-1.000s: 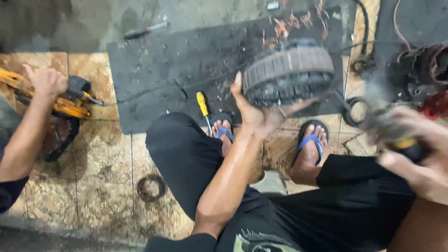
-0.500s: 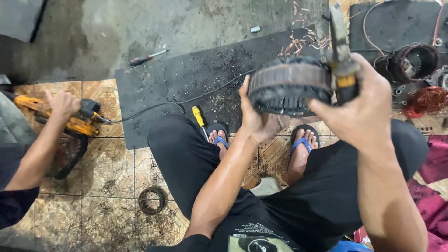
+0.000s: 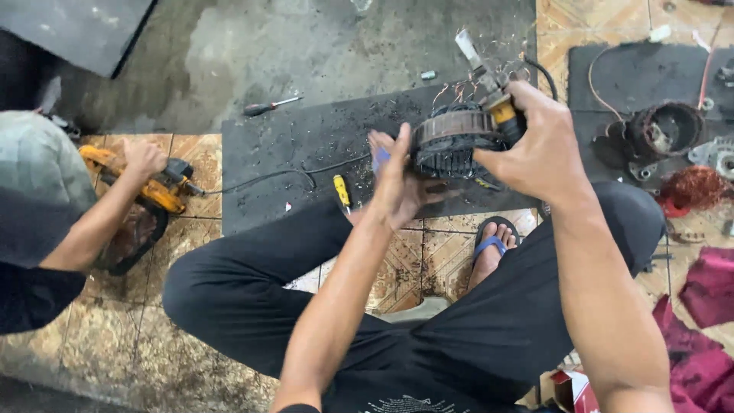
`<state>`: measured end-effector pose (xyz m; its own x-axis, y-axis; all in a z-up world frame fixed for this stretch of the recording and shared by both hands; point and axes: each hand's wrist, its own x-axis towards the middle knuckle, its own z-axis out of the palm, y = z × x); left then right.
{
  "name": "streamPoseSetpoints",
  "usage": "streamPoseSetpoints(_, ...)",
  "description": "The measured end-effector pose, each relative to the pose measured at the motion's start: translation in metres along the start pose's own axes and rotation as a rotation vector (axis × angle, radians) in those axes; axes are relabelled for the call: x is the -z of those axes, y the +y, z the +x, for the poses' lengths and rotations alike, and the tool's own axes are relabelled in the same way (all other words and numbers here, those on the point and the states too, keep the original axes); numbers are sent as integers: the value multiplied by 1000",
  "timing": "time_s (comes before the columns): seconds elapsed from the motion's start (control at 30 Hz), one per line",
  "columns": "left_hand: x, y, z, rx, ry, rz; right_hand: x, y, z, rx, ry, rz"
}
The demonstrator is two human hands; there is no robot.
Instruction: The person sits on a stool and uses pliers to pull and cut copper wires from a cylindrical motor stator. They rotate the stator to access different sections and continue removing the wire coils.
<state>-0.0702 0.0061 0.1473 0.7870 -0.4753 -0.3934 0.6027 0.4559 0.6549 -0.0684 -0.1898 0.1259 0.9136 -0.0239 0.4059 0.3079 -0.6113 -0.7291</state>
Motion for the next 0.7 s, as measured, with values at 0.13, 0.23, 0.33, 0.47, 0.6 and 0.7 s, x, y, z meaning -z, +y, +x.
streamPoseSetpoints(0.13,6,-3,11,11,65,-3,3,2,-2,101,-8,0)
streamPoseSetpoints(0.23,26,-12,28,13,86,53,10,-14,-2,167,-29,-49)
streamPoseSetpoints(0.33,37,-18,46,88,172,190,28,-43,-3,79,-205,-151)
streamPoseSetpoints(0.47,28,-18,52,47,203,26,43,-33,-11,-66,-105,285)
streamPoseSetpoints(0.6,35,-14,63,10,186,-110,52,9,-23,-407,-24,1129)
streamPoseSetpoints(0.7,23,9,48,17,206,-215,54,-20,-18,-374,-383,1394)
